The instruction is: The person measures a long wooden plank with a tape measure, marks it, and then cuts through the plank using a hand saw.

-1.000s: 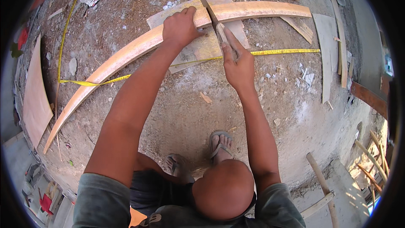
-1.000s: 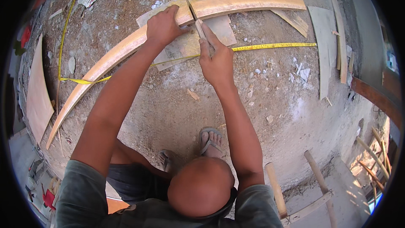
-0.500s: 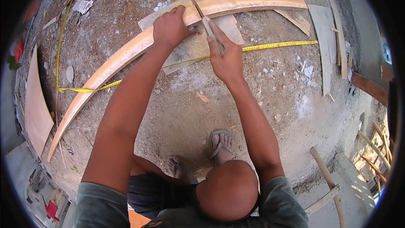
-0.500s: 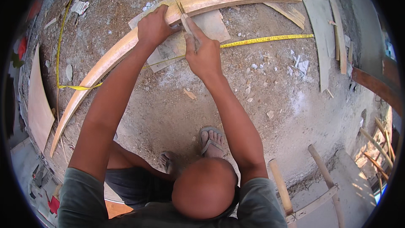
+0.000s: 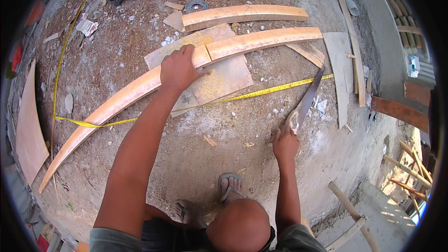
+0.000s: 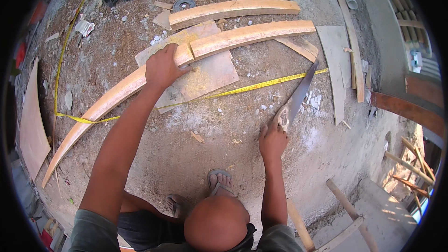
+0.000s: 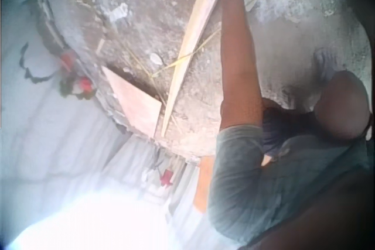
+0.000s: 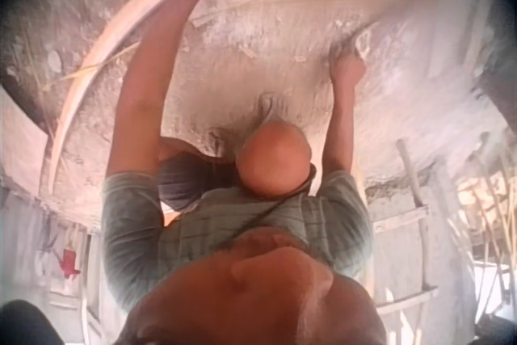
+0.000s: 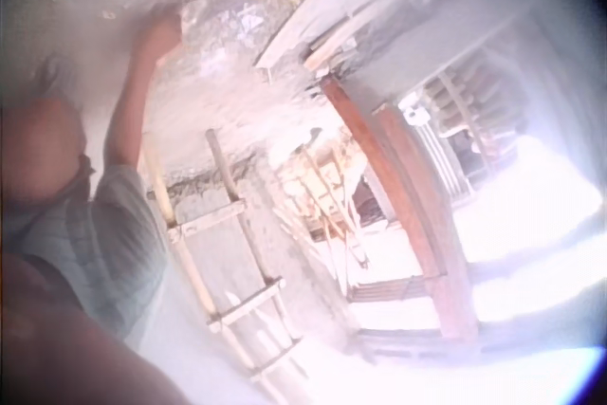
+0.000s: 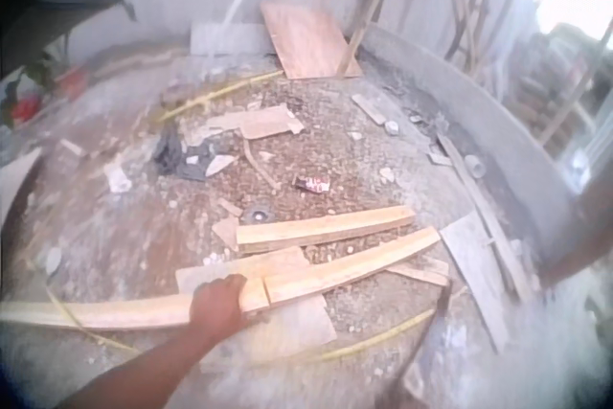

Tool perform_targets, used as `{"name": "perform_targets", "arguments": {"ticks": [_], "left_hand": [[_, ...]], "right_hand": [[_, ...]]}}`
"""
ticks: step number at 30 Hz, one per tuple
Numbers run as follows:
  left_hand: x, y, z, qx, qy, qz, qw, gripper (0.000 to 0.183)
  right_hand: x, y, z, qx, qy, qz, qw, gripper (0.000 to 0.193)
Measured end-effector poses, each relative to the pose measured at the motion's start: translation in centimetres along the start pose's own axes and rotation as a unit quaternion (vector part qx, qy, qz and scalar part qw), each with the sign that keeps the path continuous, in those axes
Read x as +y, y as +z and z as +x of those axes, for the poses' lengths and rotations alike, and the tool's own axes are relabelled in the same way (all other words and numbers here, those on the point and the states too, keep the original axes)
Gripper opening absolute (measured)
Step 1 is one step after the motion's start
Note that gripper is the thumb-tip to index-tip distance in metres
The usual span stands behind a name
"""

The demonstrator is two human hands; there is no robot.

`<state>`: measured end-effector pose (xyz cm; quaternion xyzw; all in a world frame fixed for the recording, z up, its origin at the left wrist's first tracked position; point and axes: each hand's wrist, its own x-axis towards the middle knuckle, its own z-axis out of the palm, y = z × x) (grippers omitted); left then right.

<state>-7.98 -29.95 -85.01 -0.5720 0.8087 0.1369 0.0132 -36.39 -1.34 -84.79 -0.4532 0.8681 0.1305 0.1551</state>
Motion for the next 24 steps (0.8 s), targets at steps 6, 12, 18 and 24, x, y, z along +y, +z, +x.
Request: {"name": "perform_targets", "arguments": {"ticks": [6, 12, 18, 24], "left_hand": [[-0.1, -0.4, 0.1, -0.014, -0.008, 0.006, 1.000, 0.075], [0.1, 0.1, 0.2, -0.028, -0.017, -0.013, 0.999, 0.074], [-0.4, -0.6, 0.5, -0.029, -0.005, -0.013, 0.999, 0.075], [-1.5, 0.3, 0.1, -0.011, 0.008, -0.007, 1.000, 0.075]], "right_hand": [[-10.5, -10.1, 14.5, 0.198, -0.196, 0.165, 0.946, 0.025], [-18.2, -12.1, 33.5, 0.190, -0.221, -0.019, 0.956, 0.053], [-19.2, -13.0, 39.2, 0.101, -0.294, -0.098, 0.945, 0.071], [-16.7, -17.1, 37.1, 0.158, -0.369, -0.094, 0.911, 0.064]]}}
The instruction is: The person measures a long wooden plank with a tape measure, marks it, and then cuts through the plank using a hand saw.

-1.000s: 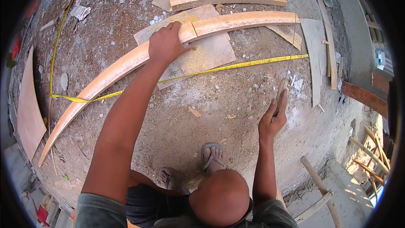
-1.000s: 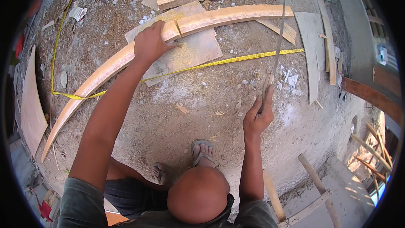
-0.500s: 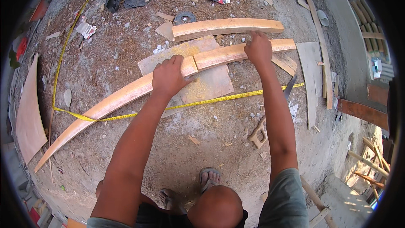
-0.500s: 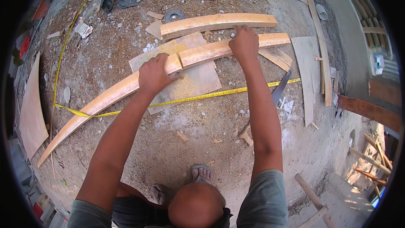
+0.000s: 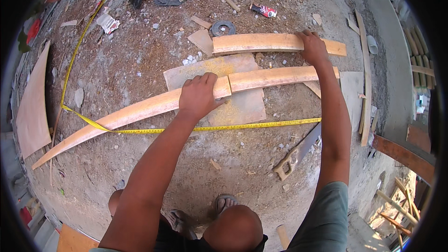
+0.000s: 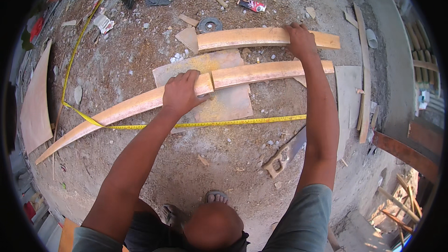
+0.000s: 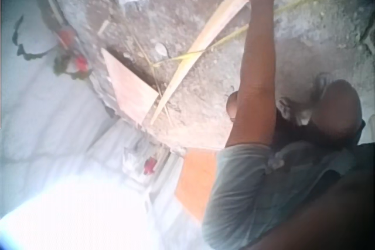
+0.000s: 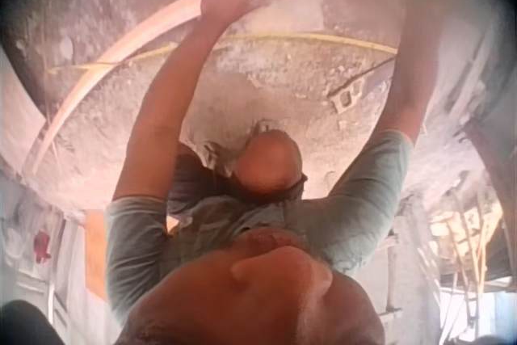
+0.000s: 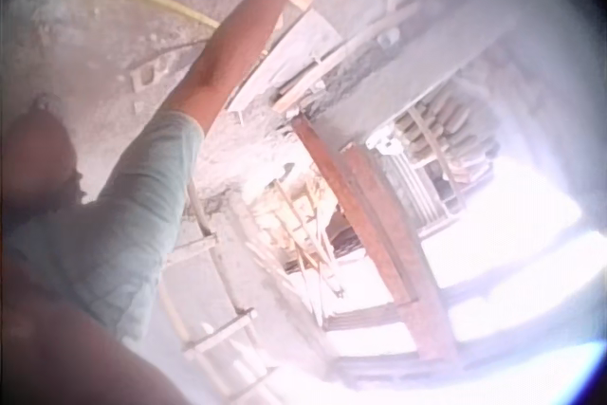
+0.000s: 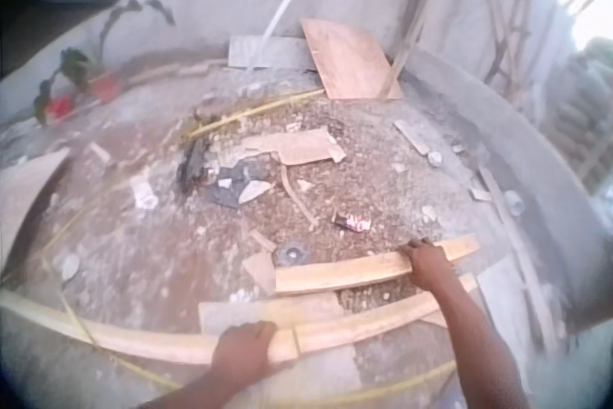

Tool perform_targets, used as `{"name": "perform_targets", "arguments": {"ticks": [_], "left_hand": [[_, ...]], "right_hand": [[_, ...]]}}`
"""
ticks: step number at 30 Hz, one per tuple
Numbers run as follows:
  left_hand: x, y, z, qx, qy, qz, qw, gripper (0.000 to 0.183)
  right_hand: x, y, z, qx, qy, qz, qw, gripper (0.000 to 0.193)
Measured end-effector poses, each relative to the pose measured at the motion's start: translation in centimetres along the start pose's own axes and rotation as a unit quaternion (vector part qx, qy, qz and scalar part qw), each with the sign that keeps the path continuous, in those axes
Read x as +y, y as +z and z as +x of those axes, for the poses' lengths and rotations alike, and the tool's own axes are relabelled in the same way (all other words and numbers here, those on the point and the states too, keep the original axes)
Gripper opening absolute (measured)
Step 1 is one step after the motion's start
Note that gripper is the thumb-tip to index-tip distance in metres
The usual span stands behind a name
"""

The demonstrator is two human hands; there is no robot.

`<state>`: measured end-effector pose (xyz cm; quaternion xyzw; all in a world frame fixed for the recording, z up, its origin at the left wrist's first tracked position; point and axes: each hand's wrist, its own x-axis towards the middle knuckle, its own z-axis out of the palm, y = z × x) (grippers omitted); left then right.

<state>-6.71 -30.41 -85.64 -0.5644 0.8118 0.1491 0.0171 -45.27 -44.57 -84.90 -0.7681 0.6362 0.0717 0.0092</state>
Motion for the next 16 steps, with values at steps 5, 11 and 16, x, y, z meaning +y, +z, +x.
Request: {"name": "perform_targets", "arguments": {"ticks": [5, 11, 16], "left_hand": [[0.7, -0.5, 0.3, -0.025, -0.016, 0.003, 1.000, 0.075], [0.7, -0.5, 0.1, -0.019, -0.017, 0.008, 1.000, 0.074], [1.3, -0.5, 0.2, -0.024, -0.013, -0.001, 1.000, 0.075]], "right_hand": [[6.7, -3.9, -3.7, 0.003, -0.002, 0.015, 1.000, 0.066], [4.5, -0.5, -9.2, -0.057, -0.046, 0.022, 0.997, 0.070], [4.1, 1.5, -7.4, -0.190, -0.047, 0.012, 0.981, 0.079]]}}
